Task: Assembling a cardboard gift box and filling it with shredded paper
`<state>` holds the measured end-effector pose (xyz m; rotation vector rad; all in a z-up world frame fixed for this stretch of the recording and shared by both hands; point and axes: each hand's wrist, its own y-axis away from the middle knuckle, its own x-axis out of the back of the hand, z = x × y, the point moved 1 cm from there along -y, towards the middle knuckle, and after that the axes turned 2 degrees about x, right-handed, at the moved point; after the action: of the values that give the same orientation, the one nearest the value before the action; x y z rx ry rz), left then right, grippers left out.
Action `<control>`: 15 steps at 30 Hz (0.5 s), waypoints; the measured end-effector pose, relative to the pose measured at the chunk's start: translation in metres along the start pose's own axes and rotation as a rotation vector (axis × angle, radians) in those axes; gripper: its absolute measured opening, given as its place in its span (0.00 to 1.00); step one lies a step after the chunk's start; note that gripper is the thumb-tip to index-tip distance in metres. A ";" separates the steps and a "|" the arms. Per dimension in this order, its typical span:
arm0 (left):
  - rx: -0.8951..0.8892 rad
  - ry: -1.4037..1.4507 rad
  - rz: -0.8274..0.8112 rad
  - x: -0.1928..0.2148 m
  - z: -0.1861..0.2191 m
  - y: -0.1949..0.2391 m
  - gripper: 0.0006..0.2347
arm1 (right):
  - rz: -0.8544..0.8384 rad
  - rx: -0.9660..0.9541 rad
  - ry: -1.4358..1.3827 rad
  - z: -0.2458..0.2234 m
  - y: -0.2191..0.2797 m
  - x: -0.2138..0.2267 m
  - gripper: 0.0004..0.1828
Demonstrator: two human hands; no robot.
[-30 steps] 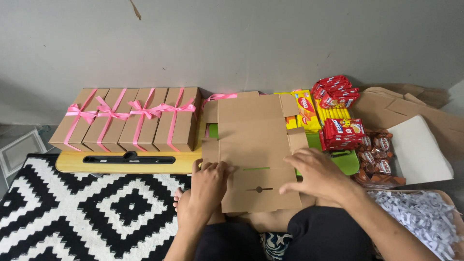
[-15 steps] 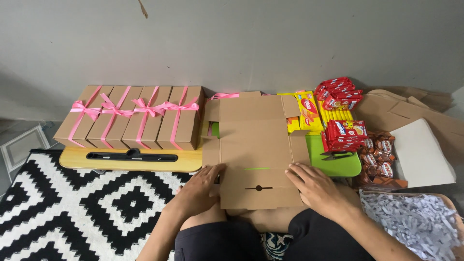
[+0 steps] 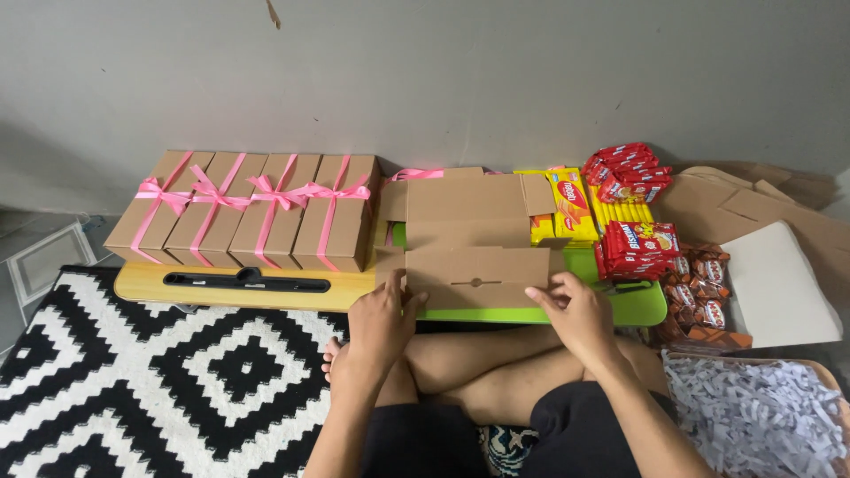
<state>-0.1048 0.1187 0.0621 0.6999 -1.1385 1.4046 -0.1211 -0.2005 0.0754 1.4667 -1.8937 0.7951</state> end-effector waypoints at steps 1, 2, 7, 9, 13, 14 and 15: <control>0.002 -0.001 -0.002 0.001 0.006 -0.002 0.21 | -0.002 -0.001 -0.001 -0.005 -0.001 0.002 0.28; 0.050 -0.066 -0.012 0.002 0.013 -0.005 0.23 | -0.037 -0.029 0.072 -0.010 -0.004 0.004 0.30; 0.140 -0.338 -0.087 -0.017 0.025 -0.016 0.28 | -0.086 0.041 0.290 -0.028 -0.009 0.001 0.29; 0.158 -0.487 -0.112 -0.023 0.027 -0.020 0.29 | -0.072 0.183 0.452 -0.013 -0.016 -0.014 0.22; 0.067 -0.499 0.024 -0.032 0.036 -0.022 0.20 | -0.131 0.291 0.543 -0.038 -0.006 -0.015 0.19; 0.031 -0.499 0.078 -0.030 0.040 -0.021 0.13 | -0.143 0.324 0.590 -0.039 -0.004 -0.018 0.22; -0.005 -0.498 0.132 -0.028 0.043 -0.021 0.07 | -0.155 0.357 0.638 -0.041 -0.002 -0.020 0.24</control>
<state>-0.0876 0.0666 0.0575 1.0218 -1.5978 1.3727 -0.1108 -0.1572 0.0859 1.3186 -1.1878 1.3804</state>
